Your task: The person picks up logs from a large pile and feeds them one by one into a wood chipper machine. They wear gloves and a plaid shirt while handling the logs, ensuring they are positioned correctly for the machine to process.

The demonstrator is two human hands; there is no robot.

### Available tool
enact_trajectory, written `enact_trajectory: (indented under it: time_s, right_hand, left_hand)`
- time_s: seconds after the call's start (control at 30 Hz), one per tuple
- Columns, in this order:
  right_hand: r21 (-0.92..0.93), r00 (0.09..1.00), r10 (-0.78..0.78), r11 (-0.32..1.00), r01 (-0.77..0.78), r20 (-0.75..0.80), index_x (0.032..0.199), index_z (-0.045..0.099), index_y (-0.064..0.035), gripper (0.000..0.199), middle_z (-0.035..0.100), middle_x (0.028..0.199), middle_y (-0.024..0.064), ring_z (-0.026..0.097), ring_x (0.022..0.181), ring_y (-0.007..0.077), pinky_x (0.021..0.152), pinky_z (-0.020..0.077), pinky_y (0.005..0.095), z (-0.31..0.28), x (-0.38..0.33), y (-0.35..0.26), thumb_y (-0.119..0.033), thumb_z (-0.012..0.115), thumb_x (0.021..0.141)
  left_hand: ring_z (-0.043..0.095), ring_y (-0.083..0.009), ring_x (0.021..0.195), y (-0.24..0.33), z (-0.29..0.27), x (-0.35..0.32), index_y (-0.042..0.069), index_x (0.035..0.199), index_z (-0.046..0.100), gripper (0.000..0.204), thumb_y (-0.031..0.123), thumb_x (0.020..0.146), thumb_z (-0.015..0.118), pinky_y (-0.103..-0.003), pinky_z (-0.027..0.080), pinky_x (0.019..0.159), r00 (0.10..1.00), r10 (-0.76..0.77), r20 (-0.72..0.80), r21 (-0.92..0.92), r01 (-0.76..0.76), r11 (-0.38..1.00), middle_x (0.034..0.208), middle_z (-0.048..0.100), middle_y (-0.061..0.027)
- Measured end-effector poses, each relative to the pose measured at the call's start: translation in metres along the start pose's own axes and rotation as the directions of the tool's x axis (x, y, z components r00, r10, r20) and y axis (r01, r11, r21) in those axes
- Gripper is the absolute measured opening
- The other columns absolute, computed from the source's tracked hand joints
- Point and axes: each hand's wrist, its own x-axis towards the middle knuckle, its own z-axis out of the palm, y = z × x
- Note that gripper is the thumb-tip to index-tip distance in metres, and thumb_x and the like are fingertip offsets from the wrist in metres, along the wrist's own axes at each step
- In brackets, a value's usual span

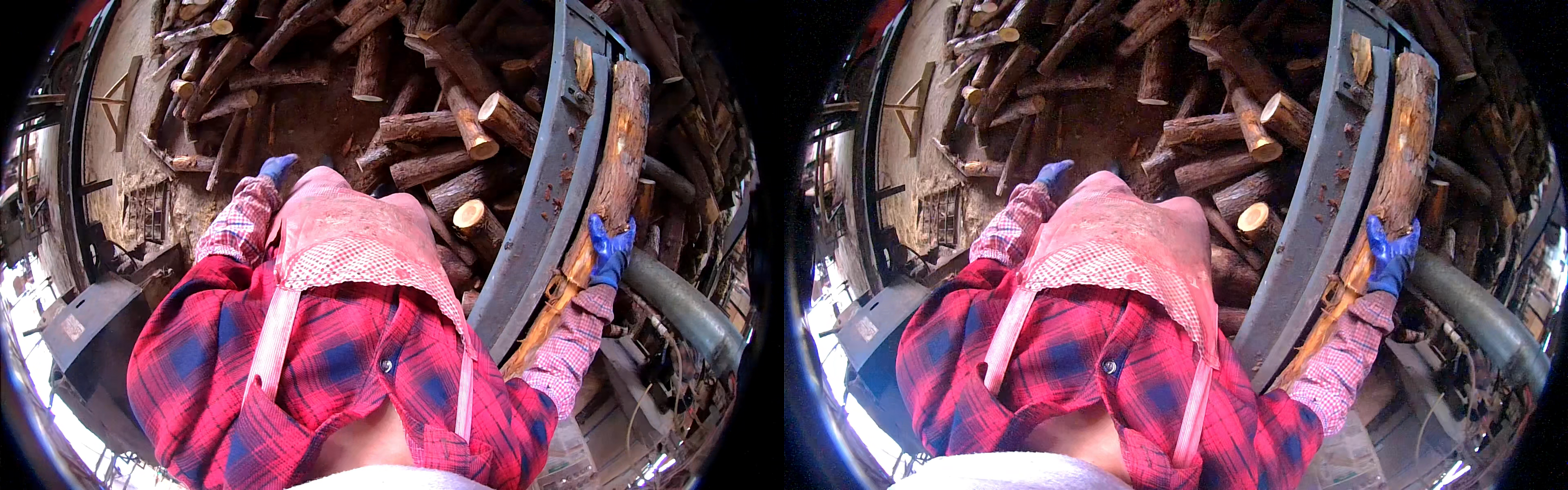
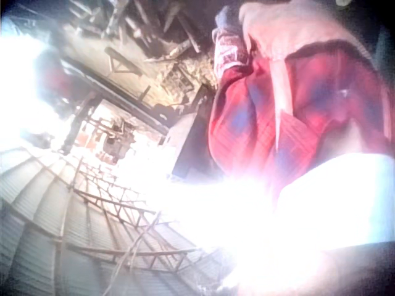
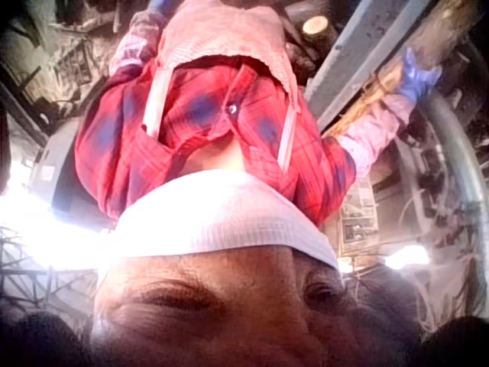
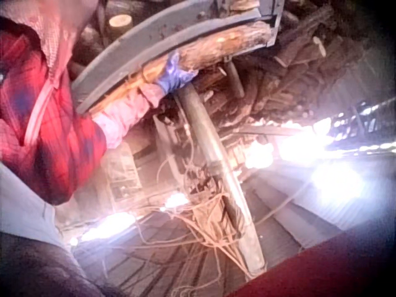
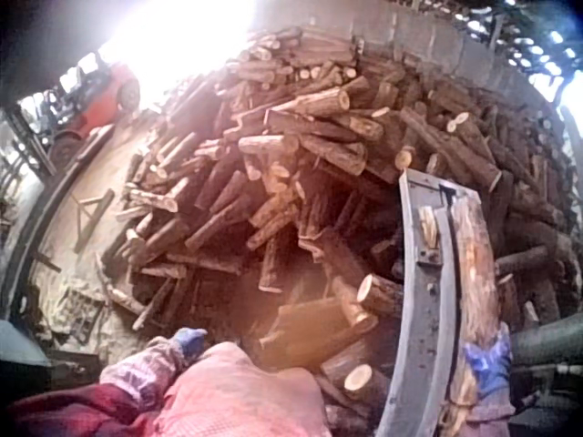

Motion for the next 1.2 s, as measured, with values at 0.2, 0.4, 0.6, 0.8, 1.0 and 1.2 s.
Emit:
enact_trajectory:
  time_s: [0.2,0.4,0.6,0.8,1.0,1.2]
  right_hand:
    - [-0.072,0.998,0.060,0.996,-0.058,0.025,0.138,0.033,0.0038,0.105,0.045,0.135,0.0209,0.046,0.123,0.0300,0.106,0.0344,0.0377,0.014,0.010,0.012,-0.039,0.087,0.059]
    - [-0.078,0.997,0.082,0.994,-0.081,0.004,0.137,0.035,0.0016,0.102,0.047,0.133,0.0186,0.047,0.122,0.0291,0.105,0.0358,0.0375,0.014,0.000,0.012,-0.031,0.088,0.057]
    - [0.017,0.999,0.033,0.999,-0.033,0.019,0.136,0.037,0.0001,0.096,0.049,0.130,0.0164,0.048,0.119,0.0282,0.103,0.0370,0.0389,0.017,-0.007,0.009,-0.025,0.088,0.058]
    - [-0.029,0.996,0.081,0.996,-0.080,0.047,0.139,0.032,0.0013,0.098,0.045,0.135,0.0170,0.044,0.124,0.0282,0.107,0.0321,0.0378,0.021,-0.015,0.023,-0.028,0.086,0.063]
    - [-0.243,0.907,-0.247,0.955,0.169,-0.342,0.136,0.037,0.0059,0.081,0.044,0.136,0.0216,0.043,0.126,0.0316,0.108,0.0306,0.0405,0.037,0.001,-0.077,-0.035,0.076,0.077]
    - [0.521,0.980,0.111,0.853,-0.011,-0.162,0.128,0.048,0.0046,0.055,0.053,0.126,0.0148,0.050,0.118,0.0256,0.102,0.0388,0.0383,0.211,0.041,-0.200,-0.025,0.068,0.086]
  left_hand:
    - [0.060,-0.0169,0.080,0.134,0.043,0.021,-0.001,0.096,0.069,0.045,0.041,0.082,0.067,-0.031,0.048,0.071,0.917,0.398,0.028,-0.057,-0.396,0.917,0.087,0.067,-0.0076]
    - [0.056,-0.0148,0.074,0.183,0.066,0.020,-0.001,0.095,0.069,0.041,0.039,0.083,0.067,-0.030,0.046,0.068,0.924,0.344,0.169,-0.073,-0.336,0.939,0.082,0.065,-0.0052]
    - [0.066,-0.0310,0.092,0.151,0.041,0.067,0.016,0.111,0.064,0.025,0.017,0.089,0.052,-0.040,0.052,0.076,0.798,0.487,0.355,0.826,-0.512,0.235,0.099,0.068,-0.0147]
    - [0.059,-0.0218,0.067,0.188,0.048,0.092,0.005,0.091,0.066,0.027,0.031,0.085,0.061,-0.035,0.046,0.059,0.937,0.284,0.203,0.441,-0.347,0.828,0.078,0.064,-0.0095]
    - [0.055,-0.0152,0.065,0.254,0.052,0.121,0.005,0.088,0.070,0.034,0.038,0.085,0.063,-0.033,0.044,0.057,0.955,0.197,0.221,0.128,-0.229,0.965,0.076,0.063,-0.0057]
    - [0.058,-0.0163,0.065,0.333,0.059,0.196,0.003,0.084,0.070,0.033,0.035,0.081,0.065,-0.034,0.045,0.058,0.947,0.063,0.315,0.247,-0.146,0.958,0.076,0.065,-0.0076]
